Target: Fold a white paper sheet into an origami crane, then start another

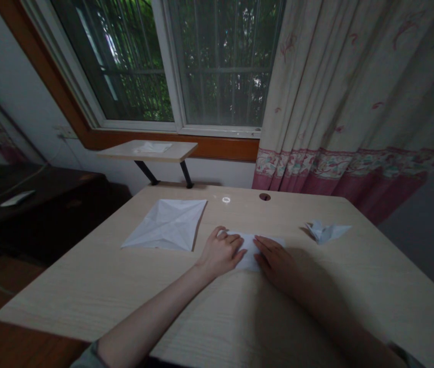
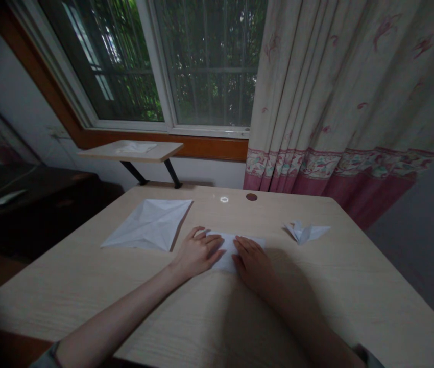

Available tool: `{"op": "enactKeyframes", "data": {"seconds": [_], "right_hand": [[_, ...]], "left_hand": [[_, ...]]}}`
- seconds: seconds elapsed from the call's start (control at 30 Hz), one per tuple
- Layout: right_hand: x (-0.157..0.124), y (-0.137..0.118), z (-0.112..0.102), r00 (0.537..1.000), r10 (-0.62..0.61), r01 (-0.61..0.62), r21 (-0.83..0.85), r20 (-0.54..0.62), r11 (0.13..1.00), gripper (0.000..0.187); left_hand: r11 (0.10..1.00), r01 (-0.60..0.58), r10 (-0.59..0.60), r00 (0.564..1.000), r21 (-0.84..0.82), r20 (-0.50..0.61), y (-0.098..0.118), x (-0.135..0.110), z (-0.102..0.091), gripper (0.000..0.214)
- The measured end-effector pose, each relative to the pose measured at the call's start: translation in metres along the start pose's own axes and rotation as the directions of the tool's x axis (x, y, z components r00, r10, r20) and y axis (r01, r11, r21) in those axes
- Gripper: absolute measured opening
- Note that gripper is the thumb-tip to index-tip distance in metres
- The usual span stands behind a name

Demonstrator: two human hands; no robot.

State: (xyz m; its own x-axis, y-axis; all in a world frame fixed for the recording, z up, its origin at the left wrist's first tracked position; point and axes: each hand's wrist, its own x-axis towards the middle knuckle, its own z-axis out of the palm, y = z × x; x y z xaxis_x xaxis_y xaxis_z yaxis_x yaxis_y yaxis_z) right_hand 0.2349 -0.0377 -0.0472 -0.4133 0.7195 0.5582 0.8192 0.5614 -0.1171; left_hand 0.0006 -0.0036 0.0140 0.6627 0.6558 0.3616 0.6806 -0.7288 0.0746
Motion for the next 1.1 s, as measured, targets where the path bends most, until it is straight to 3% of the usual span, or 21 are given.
{"op": "enactKeyframes", "data": {"seconds": [0.27,0.63,0.87,1.1], "right_hand": [[-0.007,0.001,0.011,0.999,0.007,-0.006,-0.003,0.038,1.000,0.049],[-0.007,-0.005,0.005,0.997,-0.032,0.041,-0.121,0.076,0.992,0.050],[-0.006,-0.012,-0.001,0.971,0.059,-0.008,-0.216,0.230,0.976,0.054],[-0.001,-0.011,-0.009,0.931,0.135,-0.076,-0.181,0.340,0.981,0.056]], "left_hand": [[0.987,-0.105,0.116,0.989,-0.120,0.087,-0.003,-0.003,0.020,0.044],[0.988,-0.027,0.057,0.978,-0.150,0.201,-0.007,-0.005,0.026,0.051],[0.996,-0.001,0.028,0.958,-0.093,0.284,-0.008,-0.004,0.026,0.059],[0.998,0.028,-0.013,0.965,-0.054,0.261,-0.010,-0.005,0.029,0.059]]}}
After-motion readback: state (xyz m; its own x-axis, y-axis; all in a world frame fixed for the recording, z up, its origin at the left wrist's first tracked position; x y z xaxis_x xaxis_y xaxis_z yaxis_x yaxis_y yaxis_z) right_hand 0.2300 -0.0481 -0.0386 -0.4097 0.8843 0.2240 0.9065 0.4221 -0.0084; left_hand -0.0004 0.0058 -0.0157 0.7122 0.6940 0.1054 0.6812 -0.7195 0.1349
